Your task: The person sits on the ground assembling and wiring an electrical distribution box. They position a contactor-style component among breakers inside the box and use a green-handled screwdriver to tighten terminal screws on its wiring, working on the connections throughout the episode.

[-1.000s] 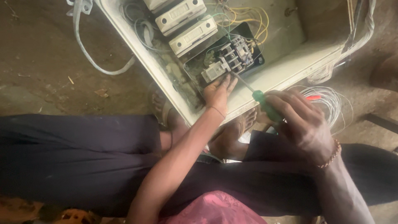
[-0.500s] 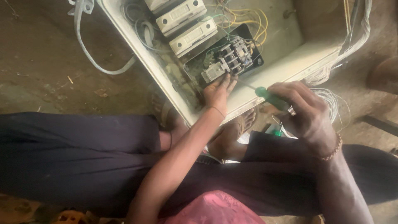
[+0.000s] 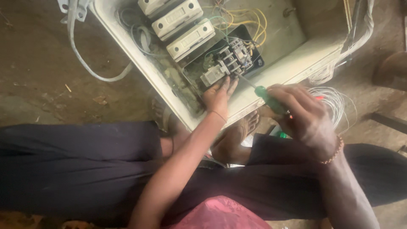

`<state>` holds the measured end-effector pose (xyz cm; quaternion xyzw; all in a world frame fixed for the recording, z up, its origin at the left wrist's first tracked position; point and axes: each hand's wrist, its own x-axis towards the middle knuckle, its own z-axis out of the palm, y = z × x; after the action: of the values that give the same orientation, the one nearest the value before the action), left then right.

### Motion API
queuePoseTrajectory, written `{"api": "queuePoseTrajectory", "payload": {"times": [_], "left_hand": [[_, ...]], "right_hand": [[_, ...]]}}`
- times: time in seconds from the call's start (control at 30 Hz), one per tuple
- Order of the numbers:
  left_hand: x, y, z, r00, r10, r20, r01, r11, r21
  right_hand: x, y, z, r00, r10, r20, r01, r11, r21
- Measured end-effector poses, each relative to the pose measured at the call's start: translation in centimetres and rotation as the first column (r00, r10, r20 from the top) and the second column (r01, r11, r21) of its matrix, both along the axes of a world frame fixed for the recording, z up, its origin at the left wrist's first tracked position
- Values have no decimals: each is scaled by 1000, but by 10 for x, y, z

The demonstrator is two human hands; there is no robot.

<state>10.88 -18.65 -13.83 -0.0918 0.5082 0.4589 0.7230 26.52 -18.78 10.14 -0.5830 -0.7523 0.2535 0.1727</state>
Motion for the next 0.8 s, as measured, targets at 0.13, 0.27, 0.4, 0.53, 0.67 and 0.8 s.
{"api": "queuePoseTrajectory", "payload": {"times": [0.13, 0.27, 0.4, 0.53, 0.67, 0.8], "left_hand": [[1, 9, -2, 970, -144, -194, 147, 989, 1], [3, 22, 6, 989, -88, -117, 81, 995, -62], [2, 24, 14, 999, 18, -34, -18, 1000, -6], [0, 27, 23, 995, 40, -91, -37, 999, 38], [0, 30, 25, 983, -73, -171, 84, 994, 64], [2, 20, 15, 979, -143, -148, 154, 986, 68]], "right_hand": [[-1, 8, -16, 997, 26, -68, -30, 998, -59], [10, 19, -43, 978, 1, -208, -7, 1000, -29], [13, 20, -61, 976, 59, -208, -58, 998, 10], [2, 26, -49, 971, 109, -212, -108, 994, 13], [2, 21, -25, 994, 46, 100, -30, 988, -153], [11, 10, -13, 979, 37, -202, -44, 999, -31]]}}
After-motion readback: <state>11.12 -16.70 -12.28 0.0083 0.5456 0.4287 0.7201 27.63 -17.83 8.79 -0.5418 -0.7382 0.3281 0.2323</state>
